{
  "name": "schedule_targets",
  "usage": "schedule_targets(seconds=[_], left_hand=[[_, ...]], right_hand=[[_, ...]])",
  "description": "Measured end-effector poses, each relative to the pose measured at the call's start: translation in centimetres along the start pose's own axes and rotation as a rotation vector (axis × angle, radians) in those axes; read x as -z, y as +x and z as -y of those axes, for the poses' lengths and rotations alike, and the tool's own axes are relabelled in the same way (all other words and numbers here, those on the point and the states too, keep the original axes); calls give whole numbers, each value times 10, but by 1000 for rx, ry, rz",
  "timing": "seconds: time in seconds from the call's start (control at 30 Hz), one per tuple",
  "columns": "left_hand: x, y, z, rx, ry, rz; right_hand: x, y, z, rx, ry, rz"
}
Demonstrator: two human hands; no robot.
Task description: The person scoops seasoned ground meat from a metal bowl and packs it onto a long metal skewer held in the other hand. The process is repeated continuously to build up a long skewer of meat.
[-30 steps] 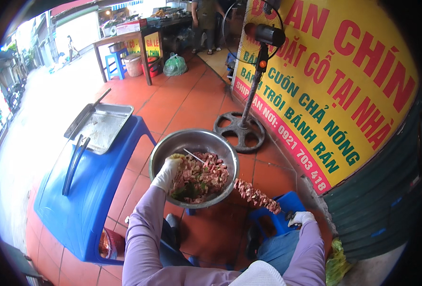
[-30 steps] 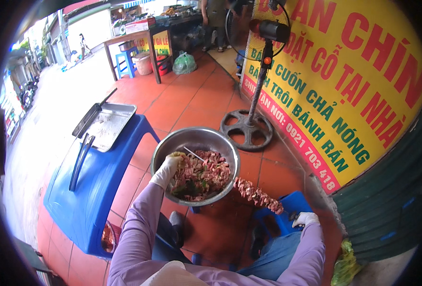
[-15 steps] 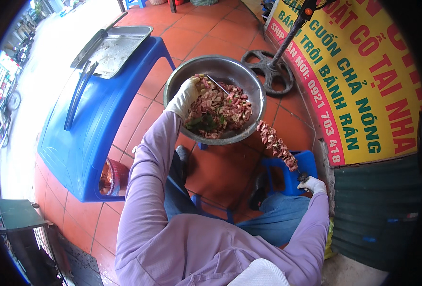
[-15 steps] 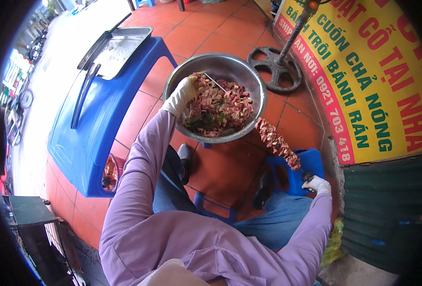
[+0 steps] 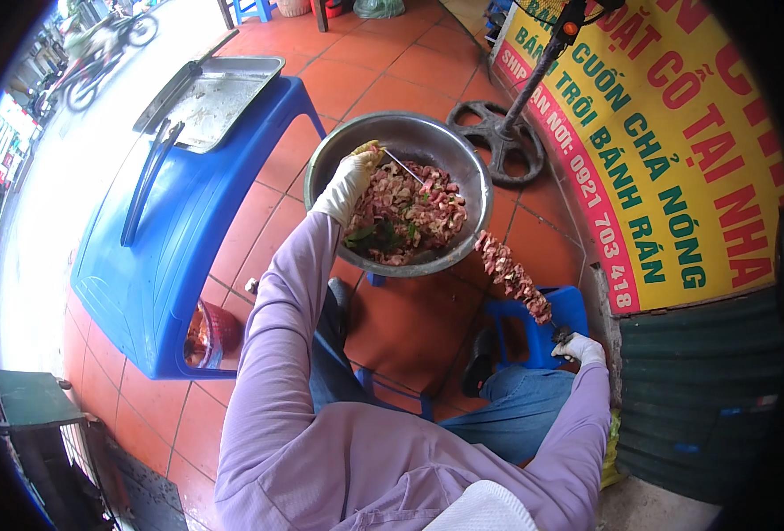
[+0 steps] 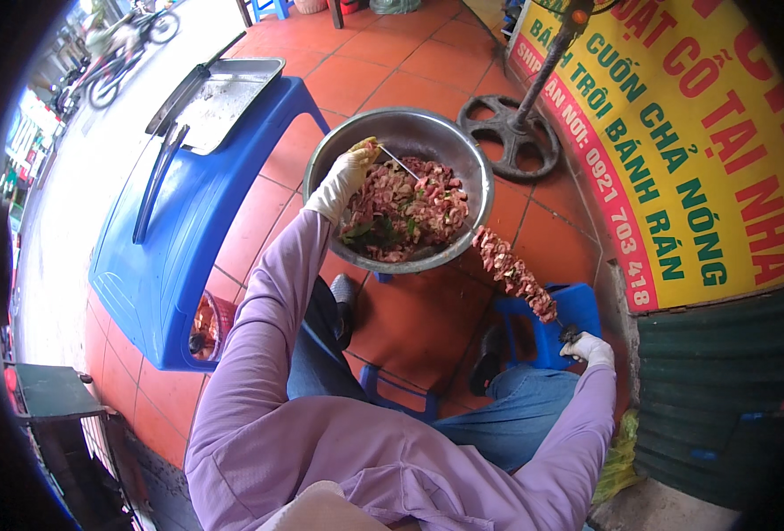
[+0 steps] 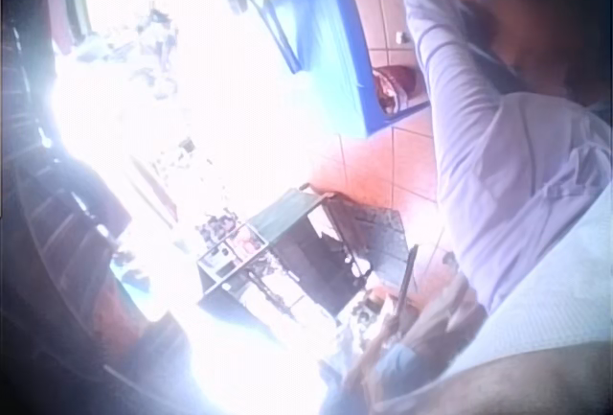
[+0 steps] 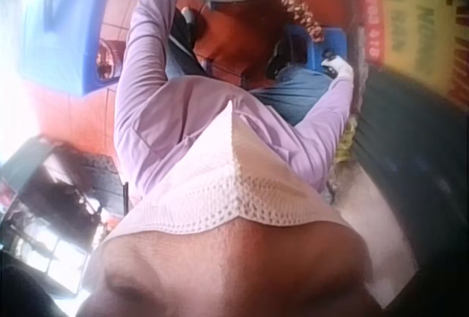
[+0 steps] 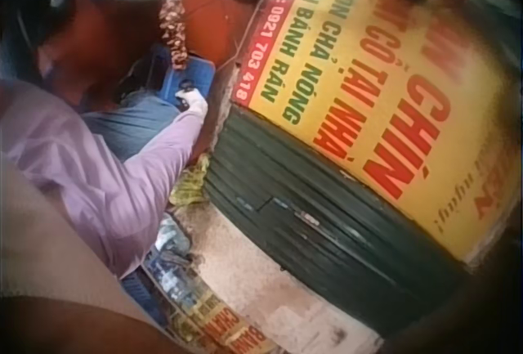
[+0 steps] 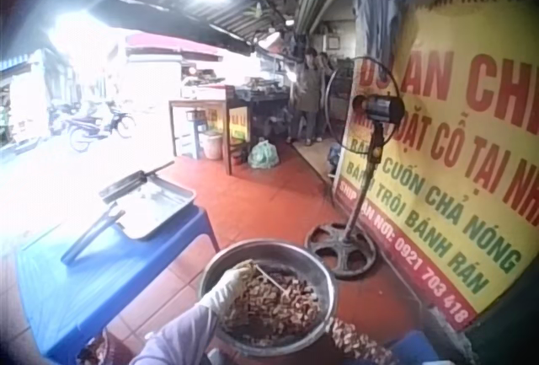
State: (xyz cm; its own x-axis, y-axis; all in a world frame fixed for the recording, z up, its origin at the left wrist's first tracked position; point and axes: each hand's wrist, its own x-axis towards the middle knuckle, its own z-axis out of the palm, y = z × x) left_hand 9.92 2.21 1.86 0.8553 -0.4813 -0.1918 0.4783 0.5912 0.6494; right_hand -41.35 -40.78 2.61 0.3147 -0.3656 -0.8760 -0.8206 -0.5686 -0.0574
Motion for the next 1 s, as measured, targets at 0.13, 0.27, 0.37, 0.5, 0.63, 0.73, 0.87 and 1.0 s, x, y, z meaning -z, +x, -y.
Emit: schedule_targets(seconds=[0.13, 0.27, 0.37, 0.5, 0.63, 0.73, 0.87, 1.0], left_hand=[[-11, -3, 3, 59, -1, 23], [-15, -5, 5, 81, -6, 28], [-16, -7, 4, 83, -4, 26], [-22, -4, 4, 106, -49, 14], [-21, 0, 2, 108, -89, -4], [-21, 0, 3, 95, -108, -46], [-26, 3, 12, 33, -53, -33], [-35, -1, 17, -11, 85, -55]], right_hand=[[-1, 6, -13, -7, -5, 28], [-1, 9, -15, -8, 5, 23], [-1, 7, -8, -11, -4, 20], [0, 3, -10, -12, 21, 19], [1, 3, -7, -4, 12, 13], [3, 5, -8, 16, 14, 17], [-2, 9, -18, 5, 11, 7], [-3, 4, -14, -50, -9, 6]])
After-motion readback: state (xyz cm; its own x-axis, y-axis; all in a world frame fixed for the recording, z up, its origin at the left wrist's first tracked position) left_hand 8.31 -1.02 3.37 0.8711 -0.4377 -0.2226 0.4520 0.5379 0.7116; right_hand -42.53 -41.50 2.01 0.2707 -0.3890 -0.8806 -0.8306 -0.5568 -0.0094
